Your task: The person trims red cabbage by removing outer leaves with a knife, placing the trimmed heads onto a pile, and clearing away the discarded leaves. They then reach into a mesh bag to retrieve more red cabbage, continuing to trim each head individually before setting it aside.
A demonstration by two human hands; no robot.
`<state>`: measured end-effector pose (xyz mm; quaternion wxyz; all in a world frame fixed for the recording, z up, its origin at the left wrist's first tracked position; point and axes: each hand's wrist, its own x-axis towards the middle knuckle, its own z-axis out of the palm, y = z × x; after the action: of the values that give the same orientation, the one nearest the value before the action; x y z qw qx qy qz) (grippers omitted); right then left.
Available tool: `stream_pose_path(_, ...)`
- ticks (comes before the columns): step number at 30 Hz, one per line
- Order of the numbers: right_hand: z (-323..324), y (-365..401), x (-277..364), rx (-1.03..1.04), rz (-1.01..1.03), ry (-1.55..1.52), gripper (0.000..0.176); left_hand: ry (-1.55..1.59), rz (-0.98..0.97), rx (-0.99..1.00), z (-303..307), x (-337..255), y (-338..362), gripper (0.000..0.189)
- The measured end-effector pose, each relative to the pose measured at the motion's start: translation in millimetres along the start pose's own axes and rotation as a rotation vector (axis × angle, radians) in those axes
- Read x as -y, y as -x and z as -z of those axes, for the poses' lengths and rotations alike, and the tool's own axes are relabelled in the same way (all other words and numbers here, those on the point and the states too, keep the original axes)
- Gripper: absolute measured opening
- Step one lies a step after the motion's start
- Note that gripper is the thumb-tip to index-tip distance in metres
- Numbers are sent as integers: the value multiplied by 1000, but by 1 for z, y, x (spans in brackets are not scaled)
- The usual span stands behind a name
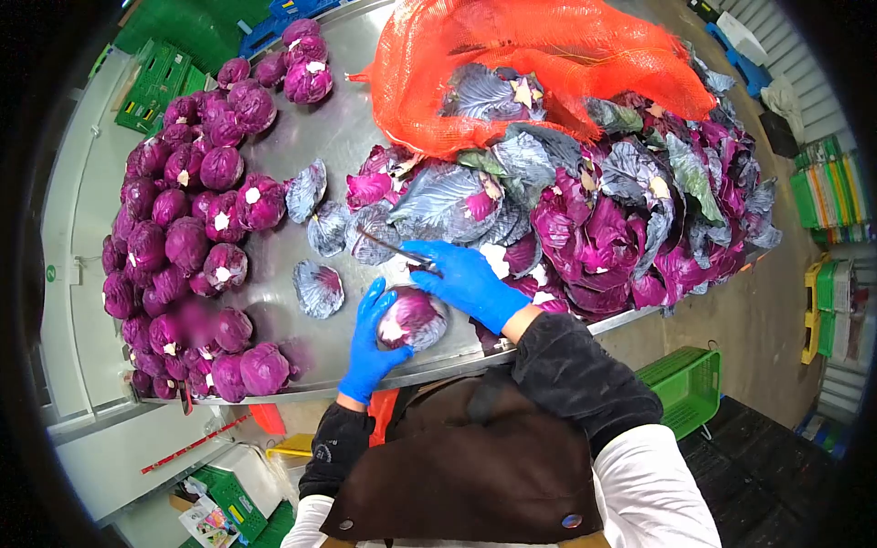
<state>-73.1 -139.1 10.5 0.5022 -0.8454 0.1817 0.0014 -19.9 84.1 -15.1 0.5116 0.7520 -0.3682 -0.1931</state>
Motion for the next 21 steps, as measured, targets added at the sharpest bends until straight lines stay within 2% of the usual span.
stream_pose_path(2,-11,-7,-4,45,332,-93,45,19,36,-134,-9,-4,-5,91)
stream_pose_path(3,-6,-4,-5,240,164,0,45,92,164,-190,-13,-2,-5,95)
stream_pose_path(4,-4,1,-7,235,159,5,45,98,161,-185,-22,-1,-4,95)
stream_pose_path(6,-3,11,-8,166,-90,-186,44,-51,211,-284,-48,-7,-5,103)
stream_pose_path(7,-2,15,-8,169,-90,-186,44,-202,183,-303,-56,-10,-11,109)
stream_pose_path(8,1,20,-8,136,-34,-16,49,-203,183,-303,-53,-11,-15,109)
stream_pose_path(10,8,29,-7,62,70,329,58,-28,298,-243,-49,-17,-25,109)
stream_pose_path(11,10,32,-6,74,115,442,66,2,274,-242,-47,-23,-29,108)
stream_pose_path(15,2,34,-8,100,216,548,61,-27,326,-239,-48,-16,-29,106)
stream_pose_path(18,-6,24,-16,46,277,464,53,-38,319,-227,-49,-19,-27,105)
stream_pose_path(20,-8,3,-29,-92,188,-7,47,-170,237,-226,-53,-20,-19,105)
stream_pose_path(21,6,-16,-36,13,-93,294,50,-289,102,-225,-60,-22,-8,104)
